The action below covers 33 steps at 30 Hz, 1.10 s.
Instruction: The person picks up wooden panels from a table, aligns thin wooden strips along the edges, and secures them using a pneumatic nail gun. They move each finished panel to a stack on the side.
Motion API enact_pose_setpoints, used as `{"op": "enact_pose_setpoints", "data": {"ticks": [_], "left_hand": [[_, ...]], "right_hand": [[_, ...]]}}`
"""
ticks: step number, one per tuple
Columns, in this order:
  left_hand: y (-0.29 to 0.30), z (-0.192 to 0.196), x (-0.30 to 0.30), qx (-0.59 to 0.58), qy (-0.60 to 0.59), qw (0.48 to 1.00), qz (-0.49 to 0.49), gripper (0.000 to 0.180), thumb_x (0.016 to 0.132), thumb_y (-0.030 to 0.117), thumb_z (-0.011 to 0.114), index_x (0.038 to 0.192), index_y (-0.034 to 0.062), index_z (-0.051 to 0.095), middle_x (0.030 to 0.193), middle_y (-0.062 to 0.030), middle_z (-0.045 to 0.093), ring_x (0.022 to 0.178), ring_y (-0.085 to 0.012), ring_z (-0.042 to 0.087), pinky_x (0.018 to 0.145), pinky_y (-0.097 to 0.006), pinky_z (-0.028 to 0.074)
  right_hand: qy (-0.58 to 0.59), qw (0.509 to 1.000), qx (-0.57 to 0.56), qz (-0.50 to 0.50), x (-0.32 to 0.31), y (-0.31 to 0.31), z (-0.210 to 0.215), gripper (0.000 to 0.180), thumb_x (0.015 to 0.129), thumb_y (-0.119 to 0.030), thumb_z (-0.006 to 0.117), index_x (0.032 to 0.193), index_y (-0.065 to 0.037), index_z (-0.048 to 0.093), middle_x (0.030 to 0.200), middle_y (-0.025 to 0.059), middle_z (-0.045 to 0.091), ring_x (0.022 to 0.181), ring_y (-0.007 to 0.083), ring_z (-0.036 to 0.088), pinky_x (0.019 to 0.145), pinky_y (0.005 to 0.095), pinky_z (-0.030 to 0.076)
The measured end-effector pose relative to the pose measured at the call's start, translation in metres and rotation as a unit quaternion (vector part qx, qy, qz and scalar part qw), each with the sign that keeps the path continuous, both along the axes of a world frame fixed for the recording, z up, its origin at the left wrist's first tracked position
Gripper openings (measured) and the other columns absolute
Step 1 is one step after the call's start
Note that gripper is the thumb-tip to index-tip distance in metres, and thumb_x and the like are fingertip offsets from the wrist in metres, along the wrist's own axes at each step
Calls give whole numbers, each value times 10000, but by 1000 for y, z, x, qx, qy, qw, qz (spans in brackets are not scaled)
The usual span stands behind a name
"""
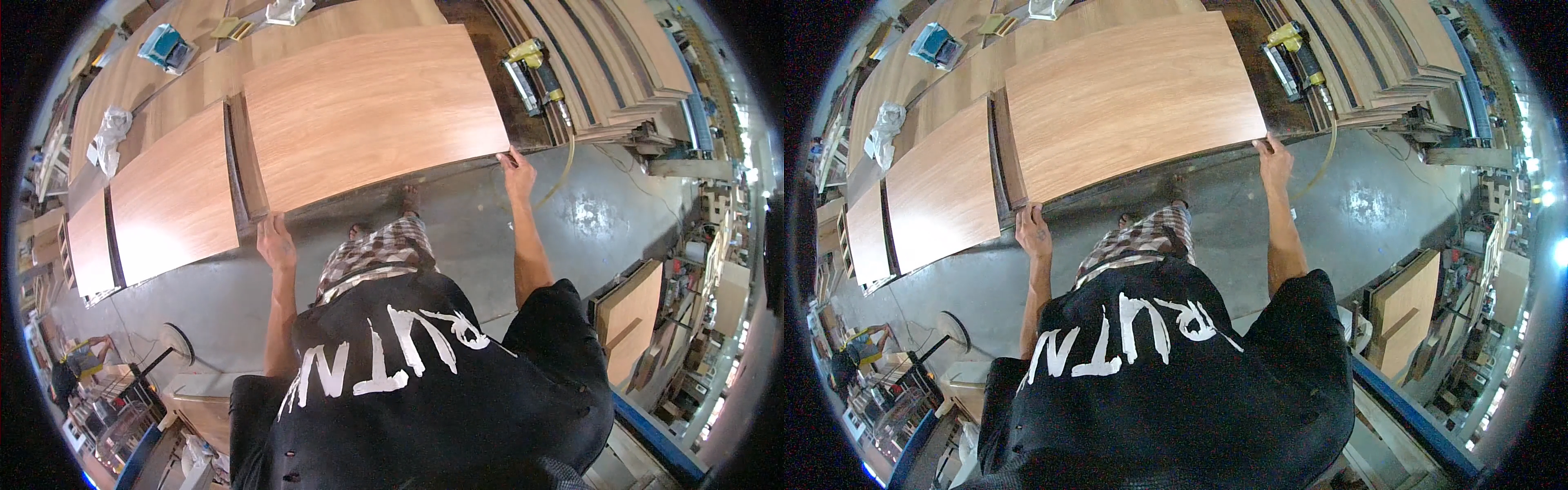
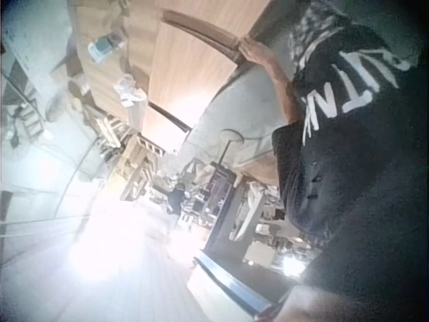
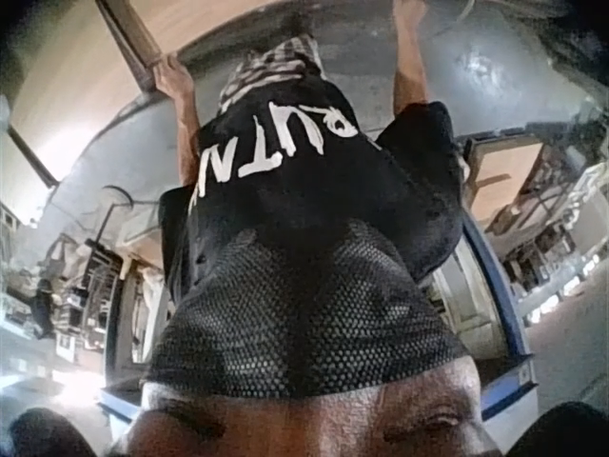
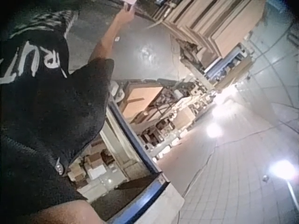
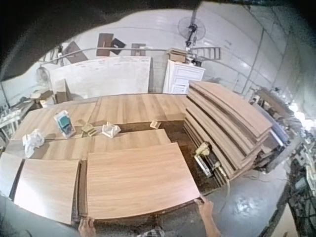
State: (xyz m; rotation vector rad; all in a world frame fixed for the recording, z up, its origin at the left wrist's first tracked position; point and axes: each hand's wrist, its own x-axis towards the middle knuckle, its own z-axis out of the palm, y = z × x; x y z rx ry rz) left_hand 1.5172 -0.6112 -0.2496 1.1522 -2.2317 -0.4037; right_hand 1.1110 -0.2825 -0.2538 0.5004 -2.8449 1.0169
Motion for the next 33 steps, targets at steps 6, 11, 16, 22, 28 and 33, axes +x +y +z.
{"op": "enact_pose_setpoints", "data": {"ticks": [6,11,16,22,28,33], "left_hand": [[-2,-2,-1,13,35,999,-16,94,892,99,588,942,60,658,849,-99,640,817,-292,618,739,-380,496],[-1,4,-2,65,11,998,22,91,894,95,583,933,73,662,836,-92,632,813,-286,616,737,-380,490],[-3,4,-1,49,23,998,24,79,888,91,595,924,57,657,833,-93,629,802,-289,612,724,-382,486],[-2,2,-4,33,28,999,25,90,882,109,626,932,44,664,816,-100,626,771,-287,609,697,-382,482],[-5,-2,-2,18,42,998,36,116,880,132,649,944,37,666,808,-116,624,747,-288,602,675,-386,475],[-9,6,-7,3,26,999,43,153,913,196,613,951,54,656,778,-109,621,731,-283,597,678,-373,470]], "right_hand": [[8,998,-61,2,-12,9,-16,389,731,-193,792,1029,29,677,923,191,674,816,322,652,730,368,503],[73,996,-46,23,-2,5,-18,310,730,-169,790,932,24,656,825,153,639,754,292,636,686,377,505],[97,994,-37,30,0,4,-15,310,740,-181,792,944,4,651,846,147,657,729,266,648,671,360,516],[115,993,-34,24,-1,8,-19,300,736,-185,799,939,-14,659,836,128,669,707,248,654,653,348,517],[129,991,-22,30,-5,-3,-20,293,735,-185,799,919,-15,646,830,127,665,702,262,648,647,358,513],[128,989,-53,55,-13,-6,-25,279,753,-184,784,914,-11,636,833,134,659,705,269,648,646,363,512]]}}
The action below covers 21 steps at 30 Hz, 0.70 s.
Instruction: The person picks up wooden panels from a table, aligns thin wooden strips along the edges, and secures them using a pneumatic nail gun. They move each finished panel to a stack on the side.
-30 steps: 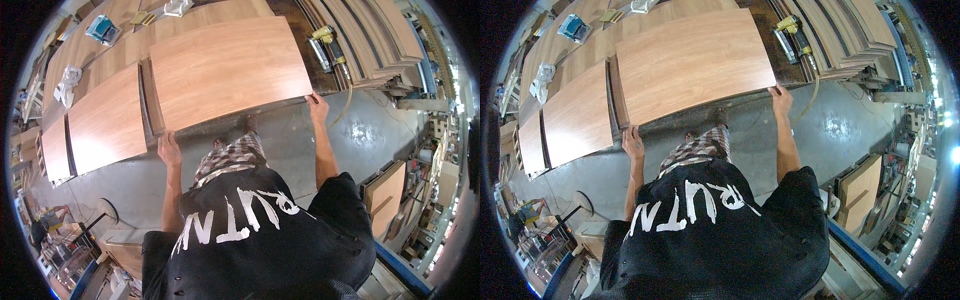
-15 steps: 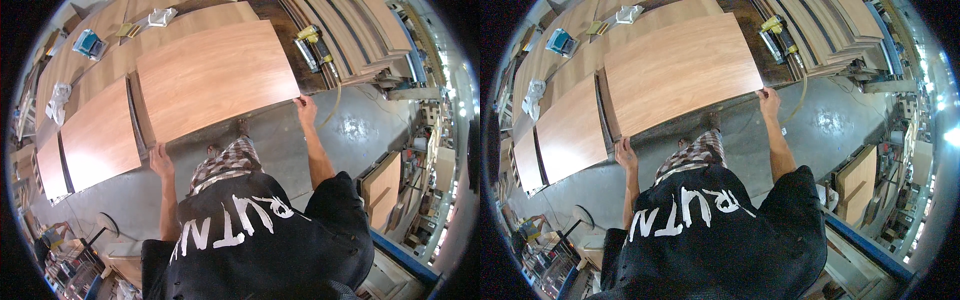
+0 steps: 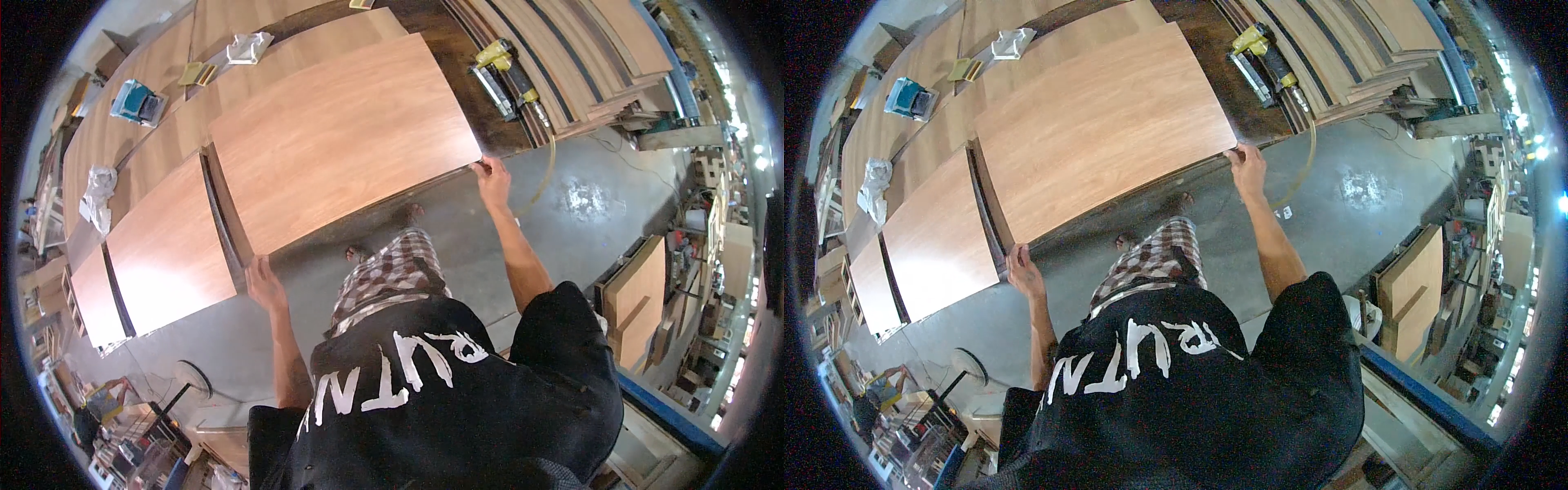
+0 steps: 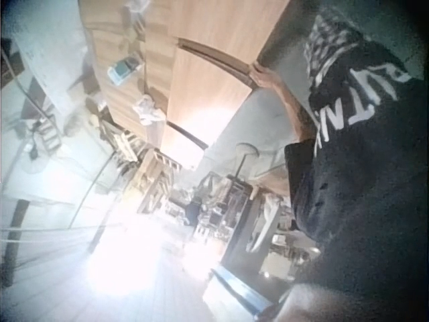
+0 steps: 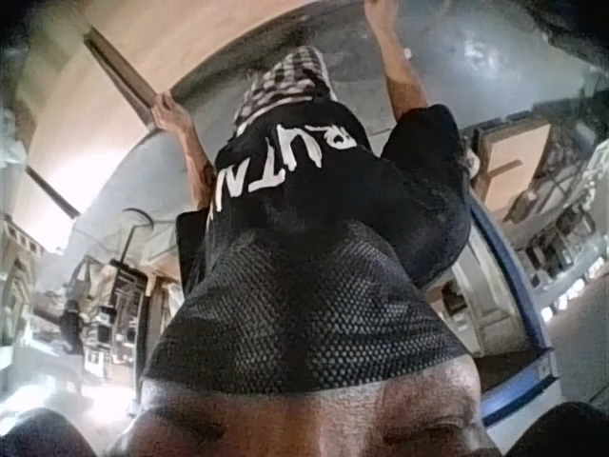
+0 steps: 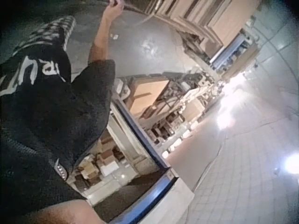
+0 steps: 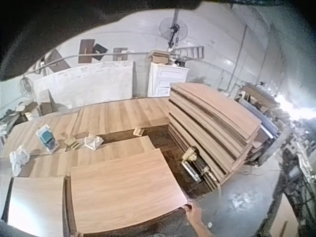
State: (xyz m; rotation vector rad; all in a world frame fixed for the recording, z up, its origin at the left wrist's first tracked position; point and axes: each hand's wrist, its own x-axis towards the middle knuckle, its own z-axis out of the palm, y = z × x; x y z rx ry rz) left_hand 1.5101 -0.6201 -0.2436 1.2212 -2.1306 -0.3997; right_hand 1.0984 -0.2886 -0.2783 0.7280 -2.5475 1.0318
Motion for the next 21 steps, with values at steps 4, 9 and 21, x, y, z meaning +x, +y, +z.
{"op": "enact_pose_setpoints", "data": {"ticks": [4,9,21], "left_hand": [[-12,-8,18,43,-71,995,-55,170,921,166,593,1031,44,638,894,-143,621,798,-271,601,733,-371,487],[54,19,-100,-65,-65,995,-26,384,921,158,568,1268,8,499,1248,-213,515,1146,-329,503,954,-444,428],[172,2,-405,-42,-232,933,-272,593,954,310,470,1424,-13,307,1416,-171,381,1312,-332,331,1113,-535,173]], "right_hand": [[-28,1000,-3,-9,4,-4,6,278,754,-168,778,929,-11,630,823,138,648,709,287,635,641,373,505],[-46,998,-35,-27,7,0,6,266,755,-129,767,956,-15,635,831,151,631,712,302,616,644,379,498],[-223,949,189,118,-18,6,66,335,873,-264,617,1109,-32,569,973,163,602,909,356,588,745,446,505]]}}
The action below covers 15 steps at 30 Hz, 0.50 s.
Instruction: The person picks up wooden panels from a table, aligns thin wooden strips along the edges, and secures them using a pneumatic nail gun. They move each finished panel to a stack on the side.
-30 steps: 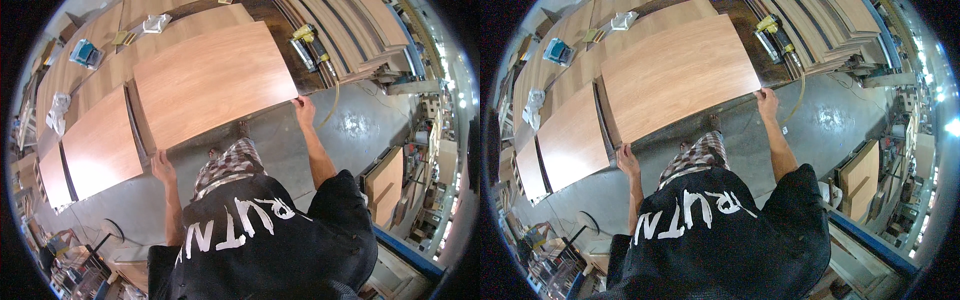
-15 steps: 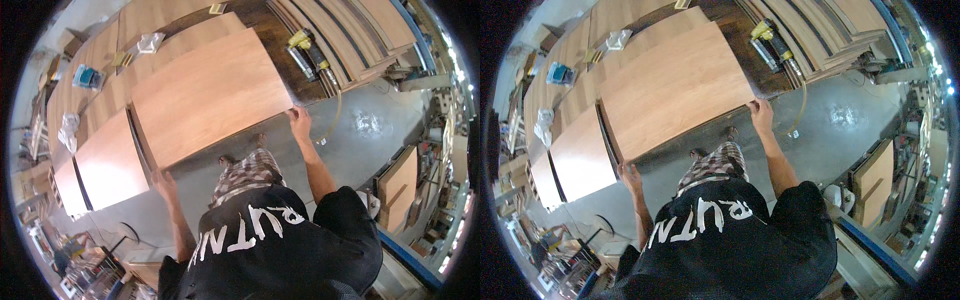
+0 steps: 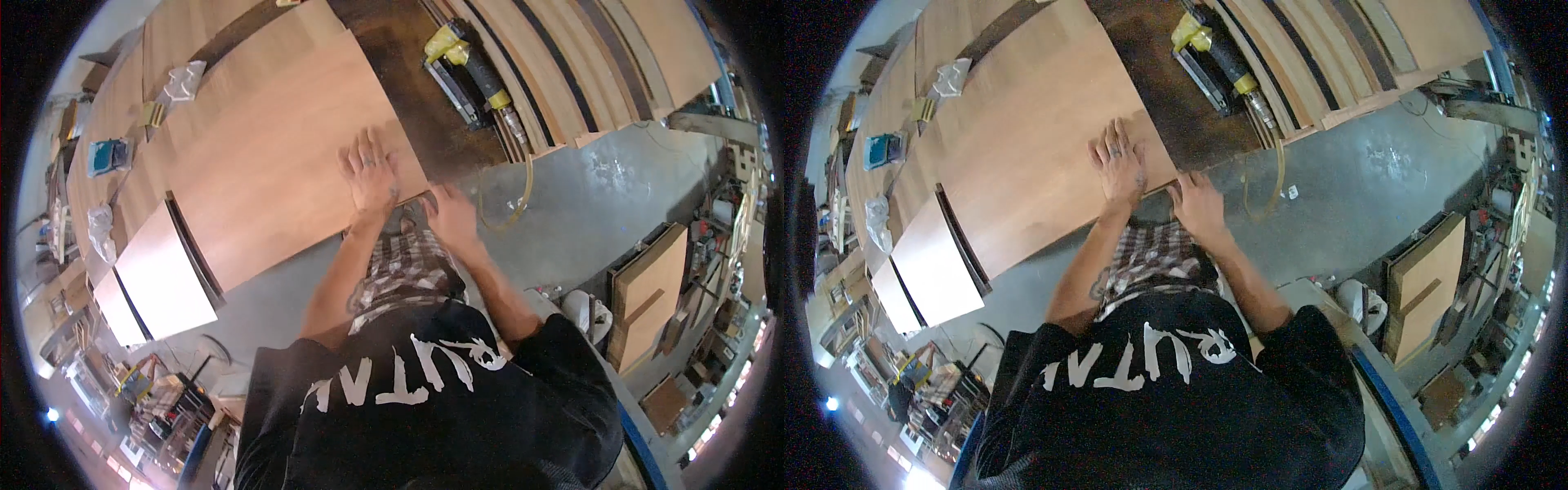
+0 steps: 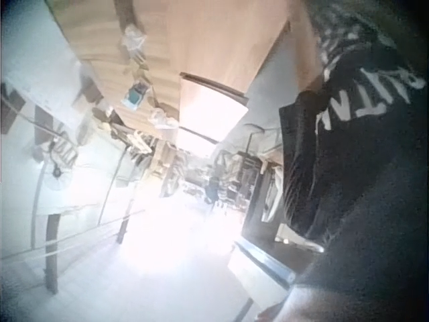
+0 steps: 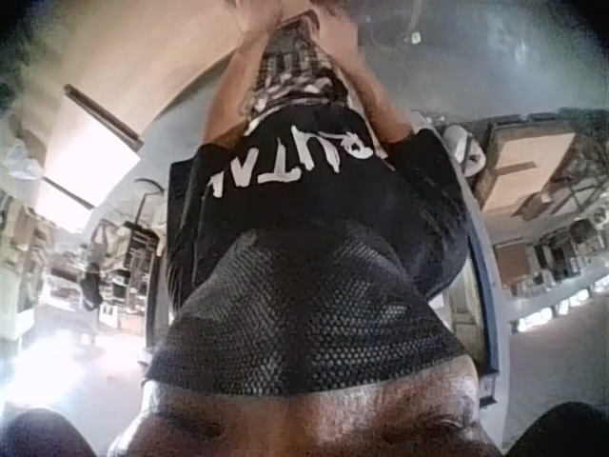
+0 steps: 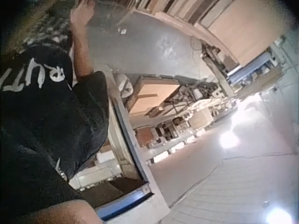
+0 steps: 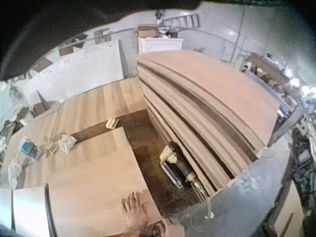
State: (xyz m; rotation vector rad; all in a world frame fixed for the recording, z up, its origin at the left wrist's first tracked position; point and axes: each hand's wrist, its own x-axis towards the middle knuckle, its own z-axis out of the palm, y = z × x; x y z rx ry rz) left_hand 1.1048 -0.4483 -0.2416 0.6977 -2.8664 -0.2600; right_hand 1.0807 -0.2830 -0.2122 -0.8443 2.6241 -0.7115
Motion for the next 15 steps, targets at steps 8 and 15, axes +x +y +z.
{"op": "enact_pose_setpoints", "data": {"ticks": [8,15], "left_hand": [[-1,-6,0,-43,18,999,5,605,920,311,522,1399,-20,356,1380,-158,418,1281,-303,362,1098,-537,200],[0,8,1,1,48,999,17,579,933,319,508,1387,-12,368,1354,-163,451,1276,-304,381,1101,-538,195]], "right_hand": [[305,950,57,-27,-156,-49,56,496,873,-154,611,1279,70,435,1179,222,483,1089,396,478,897,474,438],[406,903,140,17,-185,-64,36,427,849,-47,590,1220,111,452,1122,275,482,1011,362,482,867,464,422]]}}
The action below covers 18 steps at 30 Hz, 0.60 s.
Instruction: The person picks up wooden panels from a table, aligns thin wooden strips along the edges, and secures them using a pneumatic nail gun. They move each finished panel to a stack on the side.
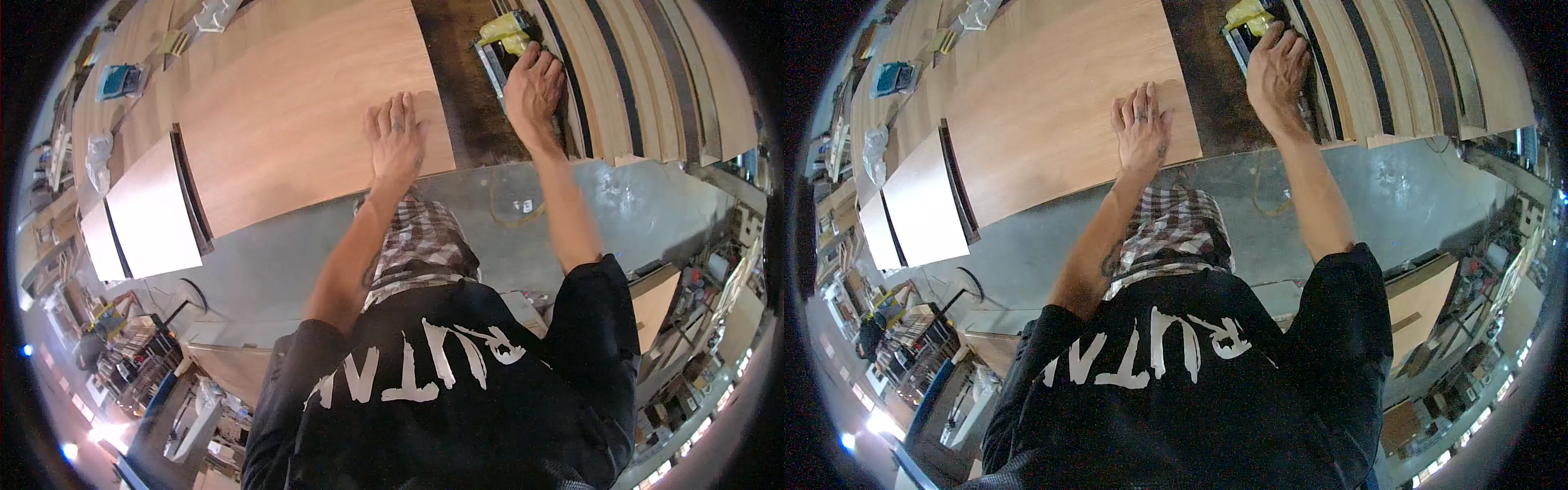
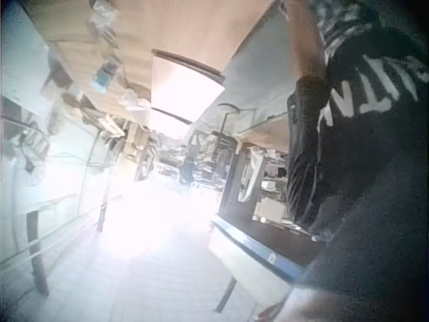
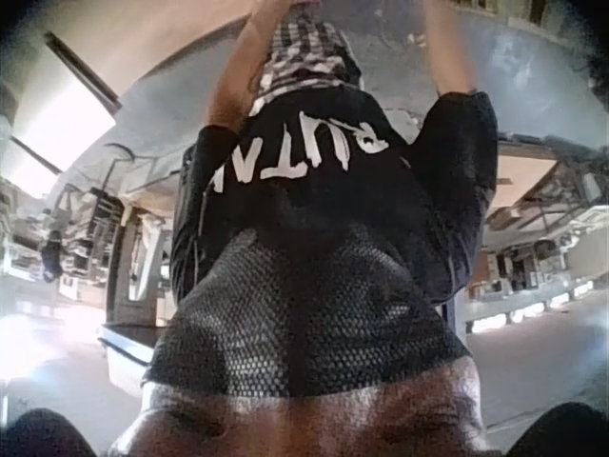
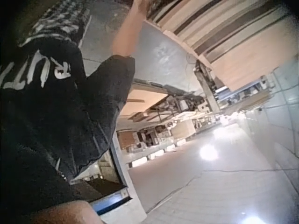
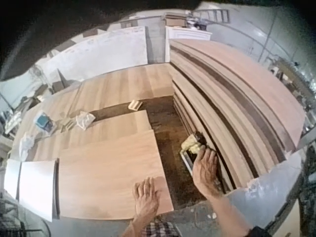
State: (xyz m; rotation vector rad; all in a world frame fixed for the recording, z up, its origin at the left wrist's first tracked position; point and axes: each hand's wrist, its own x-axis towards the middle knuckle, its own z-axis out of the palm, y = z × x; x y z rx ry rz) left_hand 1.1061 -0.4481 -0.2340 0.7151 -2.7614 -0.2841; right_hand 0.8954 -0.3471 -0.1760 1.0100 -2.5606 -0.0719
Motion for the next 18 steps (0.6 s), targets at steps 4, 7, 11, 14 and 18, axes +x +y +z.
{"op": "enact_pose_setpoints", "data": {"ticks": [4,7,11,14,18], "left_hand": [[-4,-5,6,-34,5,999,25,564,940,332,497,1377,-7,385,1327,-161,479,1274,-292,398,1101,-528,205],[-1,-8,3,-16,-10,1000,10,565,956,345,463,1392,-1,368,1367,-144,429,1294,-300,355,1121,-512,170],[1,-11,1,-6,-15,1000,12,561,962,355,440,1392,2,372,1377,-144,426,1305,-300,351,1125,-514,155],[-2,-15,4,-17,-33,999,30,556,965,354,429,1393,4,372,1390,-146,417,1304,-298,353,1125,-520,154],[2,-7,12,7,-26,999,26,558,961,349,433,1401,12,366,1395,-142,417,1308,-296,351,1122,-534,161]], "right_hand": [[-139,990,-25,-22,7,-13,10,456,772,-199,683,1122,43,518,1071,242,510,1006,383,508,860,471,432],[-451,887,-94,-45,-25,-19,-2,508,749,-386,748,1044,-3,592,902,170,644,828,258,646,721,390,511],[-668,734,-122,-5,-30,-29,25,405,789,-331,745,892,26,584,694,104,638,609,140,627,533,270,486],[-654,755,-26,33,-3,-5,27,206,792,-172,698,808,-2,582,644,84,640,538,167,604,543,289,475],[-680,723,-121,4,62,79,62,233,783,-104,683,983,-11,609,710,36,616,563,139,589,548,306,480]]}}
